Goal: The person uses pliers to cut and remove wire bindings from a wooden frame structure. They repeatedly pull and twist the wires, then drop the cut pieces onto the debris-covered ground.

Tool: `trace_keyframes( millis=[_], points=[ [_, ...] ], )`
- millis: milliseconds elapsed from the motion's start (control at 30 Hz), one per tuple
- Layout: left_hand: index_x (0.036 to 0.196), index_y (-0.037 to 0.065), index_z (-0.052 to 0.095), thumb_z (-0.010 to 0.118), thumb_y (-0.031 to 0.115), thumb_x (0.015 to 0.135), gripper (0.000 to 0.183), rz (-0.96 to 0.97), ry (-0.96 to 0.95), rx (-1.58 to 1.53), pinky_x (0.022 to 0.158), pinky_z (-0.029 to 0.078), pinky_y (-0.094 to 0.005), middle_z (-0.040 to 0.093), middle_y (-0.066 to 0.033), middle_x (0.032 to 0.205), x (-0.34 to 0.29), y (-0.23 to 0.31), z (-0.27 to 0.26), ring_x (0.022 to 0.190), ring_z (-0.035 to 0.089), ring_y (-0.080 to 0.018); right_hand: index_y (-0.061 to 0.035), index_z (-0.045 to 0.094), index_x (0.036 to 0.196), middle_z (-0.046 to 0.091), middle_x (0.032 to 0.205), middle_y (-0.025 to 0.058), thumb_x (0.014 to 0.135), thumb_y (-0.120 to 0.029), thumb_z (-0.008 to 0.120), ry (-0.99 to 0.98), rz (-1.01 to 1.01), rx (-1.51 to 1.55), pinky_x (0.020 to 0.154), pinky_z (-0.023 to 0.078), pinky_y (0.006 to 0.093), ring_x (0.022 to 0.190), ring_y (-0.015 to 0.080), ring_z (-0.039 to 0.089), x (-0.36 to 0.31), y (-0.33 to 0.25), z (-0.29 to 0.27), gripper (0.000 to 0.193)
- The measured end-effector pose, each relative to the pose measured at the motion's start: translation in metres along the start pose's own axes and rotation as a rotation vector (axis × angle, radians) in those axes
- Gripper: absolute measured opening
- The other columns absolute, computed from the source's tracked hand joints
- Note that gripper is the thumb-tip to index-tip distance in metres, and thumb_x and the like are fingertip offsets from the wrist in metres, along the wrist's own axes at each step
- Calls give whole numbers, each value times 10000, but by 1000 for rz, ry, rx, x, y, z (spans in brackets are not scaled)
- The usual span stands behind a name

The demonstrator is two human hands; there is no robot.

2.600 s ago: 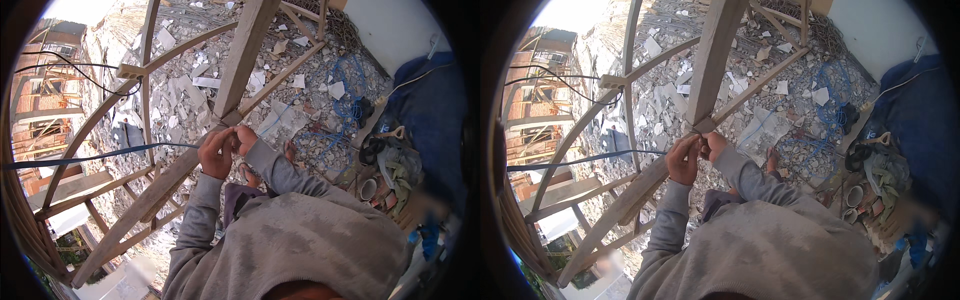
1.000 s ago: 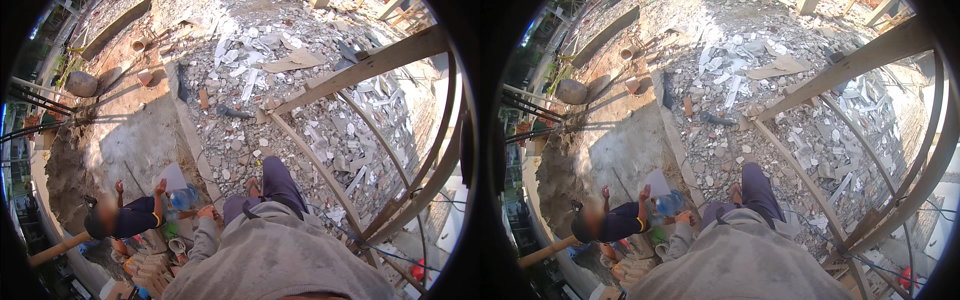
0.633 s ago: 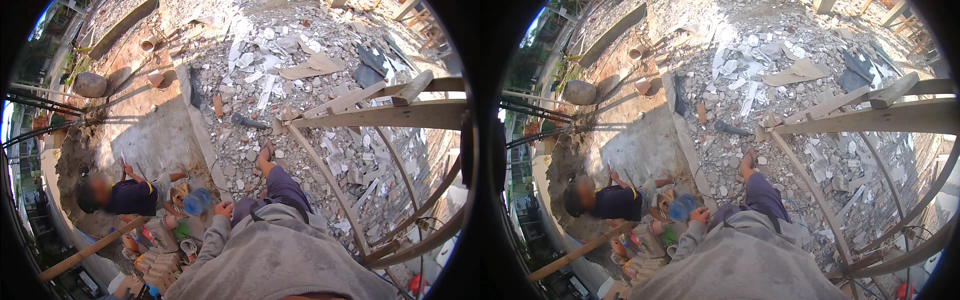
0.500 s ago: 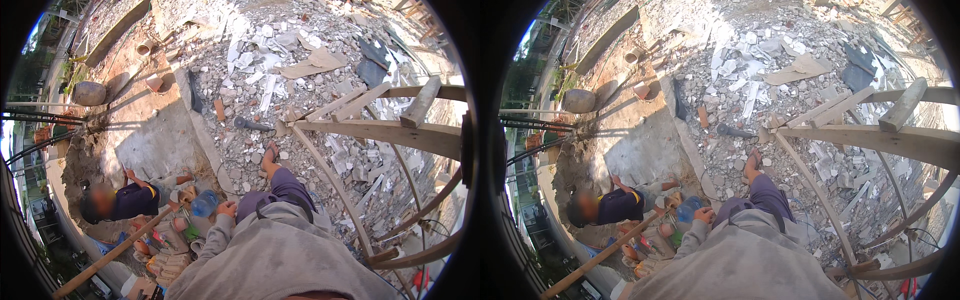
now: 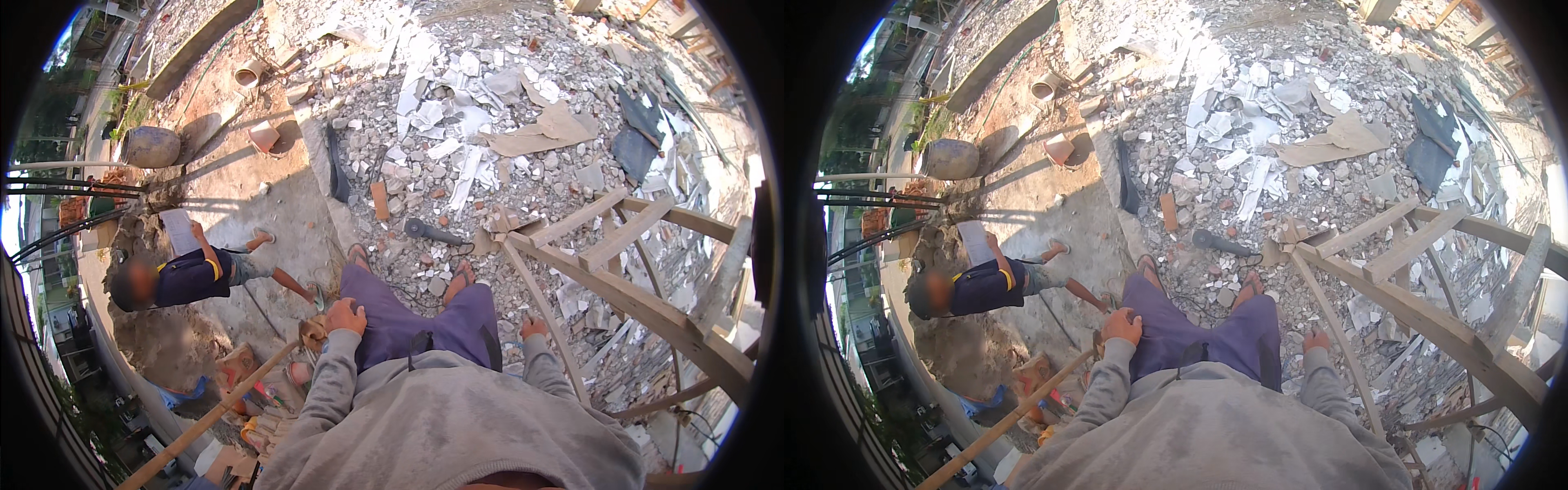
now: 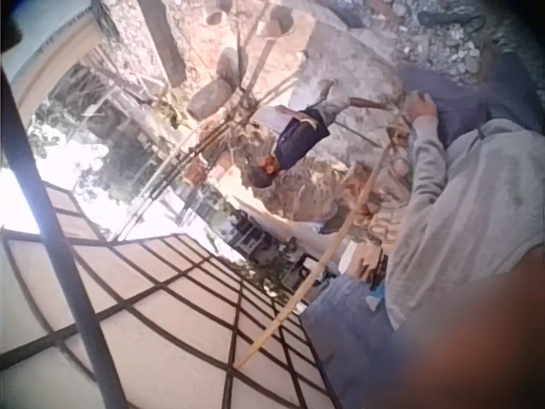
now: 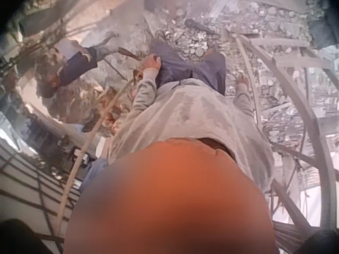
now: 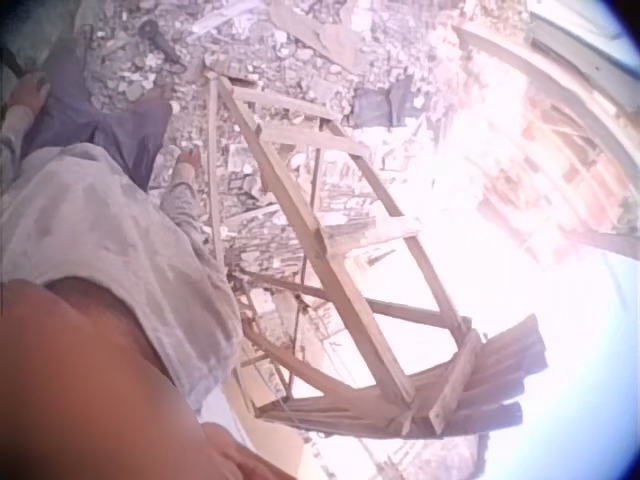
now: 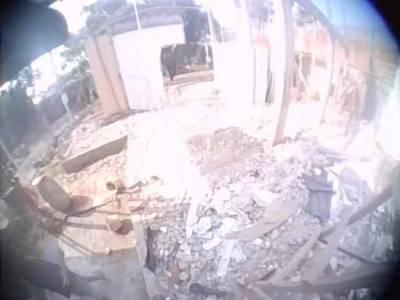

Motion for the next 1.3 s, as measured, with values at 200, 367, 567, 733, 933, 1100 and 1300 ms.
trace_keyframes(
  millis=[200,367,567,733,933,1100,1300],
  points=[
    [1555,207,316,862,520,665,1090,-37,-359,234,1080,448,-476,322,-216,1551,147,-24,41,1368,445,-406,-76,680,1035,712,951,183,890,-267,660,72,-459,204,855,510,496,936,412,669,117,-388,82,241],
    [1569,209,271,922,495,579,1218,-39,-554,305,1054,465,-501,334,-271,1499,252,-58,65,1340,461,-441,-14,655,1106,728,915,189,834,-327,741,-93,-453,272,824,554,444,887,380,705,198,-603,261,423],
    [1471,173,434,934,407,524,1096,-18,-428,255,960,501,-530,396,-256,1413,304,-107,36,1229,527,-464,86,541,1243,625,1245,264,874,-381,700,-38,-290,76,950,519,475,1111,419,637,340,-743,450,616],
    [1422,167,507,925,379,503,1031,-134,-435,127,922,499,-546,406,-263,1389,332,-144,21,1219,512,-473,108,383,1454,652,1169,191,848,-403,743,396,-7,-287,899,510,415,1076,316,657,369,-779,477,871],
    [1403,169,512,933,374,475,1039,-85,-431,139,935,509,-531,432,-259,1364,347,-145,9,1195,552,-430,58,537,1318,682,1154,198,799,-324,774,143,53,48,889,540,434,1102,313,674,389,-766,451,686],
    [1411,157,502,916,422,566,977,-79,-520,241,935,514,-533,422,-227,1382,340,-136,12,1219,515,-461,42,678,896,694,820,186,766,-224,735,-129,-82,562,598,518,399,684,295,680,376,-770,427,302],
    [1494,138,400,920,464,584,1098,30,-554,95,1022,469,-497,399,-252,1447,359,-132,25,1294,481,-417,35,657,858,574,612,116,941,-250,563,-158,-416,743,568,448,416,563,232,571,163,-750,275,311]
  ],
)
Point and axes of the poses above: each hand's wrist, its own x-axis towards the middle knuckle, its own z-axis out of the palm, y = z × x, the point moved 10 cm from there along x, towards the middle knuckle
